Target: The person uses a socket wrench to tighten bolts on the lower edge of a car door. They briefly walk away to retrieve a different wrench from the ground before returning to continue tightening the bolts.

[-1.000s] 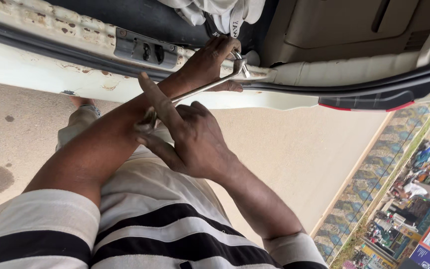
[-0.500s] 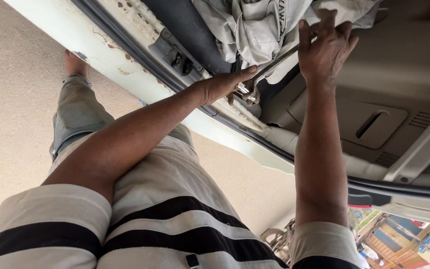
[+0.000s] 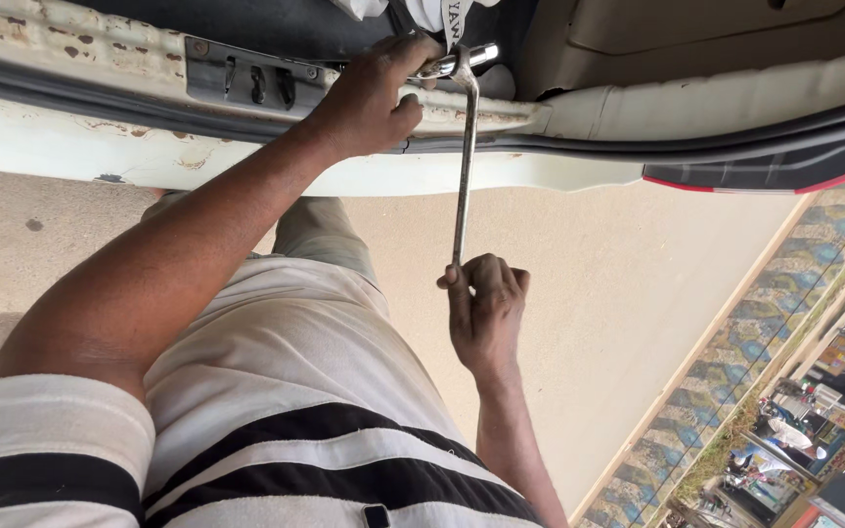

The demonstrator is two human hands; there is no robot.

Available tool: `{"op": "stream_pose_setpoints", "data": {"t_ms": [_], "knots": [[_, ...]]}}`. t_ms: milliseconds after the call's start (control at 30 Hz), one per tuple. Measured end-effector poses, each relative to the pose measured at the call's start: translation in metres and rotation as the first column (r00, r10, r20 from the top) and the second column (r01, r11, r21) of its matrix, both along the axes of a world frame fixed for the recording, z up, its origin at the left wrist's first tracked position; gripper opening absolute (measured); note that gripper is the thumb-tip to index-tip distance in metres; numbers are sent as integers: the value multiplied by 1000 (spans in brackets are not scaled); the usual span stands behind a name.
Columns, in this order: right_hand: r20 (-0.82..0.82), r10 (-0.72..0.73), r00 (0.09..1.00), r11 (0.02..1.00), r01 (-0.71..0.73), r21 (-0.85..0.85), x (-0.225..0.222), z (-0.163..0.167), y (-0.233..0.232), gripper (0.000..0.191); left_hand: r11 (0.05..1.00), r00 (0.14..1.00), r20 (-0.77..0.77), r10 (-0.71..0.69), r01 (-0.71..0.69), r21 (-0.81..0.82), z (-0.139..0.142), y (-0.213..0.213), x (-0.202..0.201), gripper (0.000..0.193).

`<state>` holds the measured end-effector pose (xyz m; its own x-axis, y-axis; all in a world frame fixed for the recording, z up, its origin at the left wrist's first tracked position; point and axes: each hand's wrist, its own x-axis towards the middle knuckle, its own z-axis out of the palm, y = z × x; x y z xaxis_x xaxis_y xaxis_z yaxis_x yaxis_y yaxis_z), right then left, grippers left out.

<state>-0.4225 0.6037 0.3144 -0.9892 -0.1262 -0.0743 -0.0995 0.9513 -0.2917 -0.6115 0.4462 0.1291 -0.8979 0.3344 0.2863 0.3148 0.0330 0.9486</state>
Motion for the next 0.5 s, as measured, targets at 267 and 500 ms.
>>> {"op": "stream_pose_setpoints", "data": {"t_ms": [267, 500], "knots": [[61, 533, 844, 806, -484, -341, -63, 26, -145, 27, 999, 985, -171, 21, -14, 45, 17, -7, 17, 81], [-293, 773, 563, 618, -772, 149, -224, -90, -185, 25, 936, 936, 314, -159, 42, 349, 14, -12, 11, 59]]}}
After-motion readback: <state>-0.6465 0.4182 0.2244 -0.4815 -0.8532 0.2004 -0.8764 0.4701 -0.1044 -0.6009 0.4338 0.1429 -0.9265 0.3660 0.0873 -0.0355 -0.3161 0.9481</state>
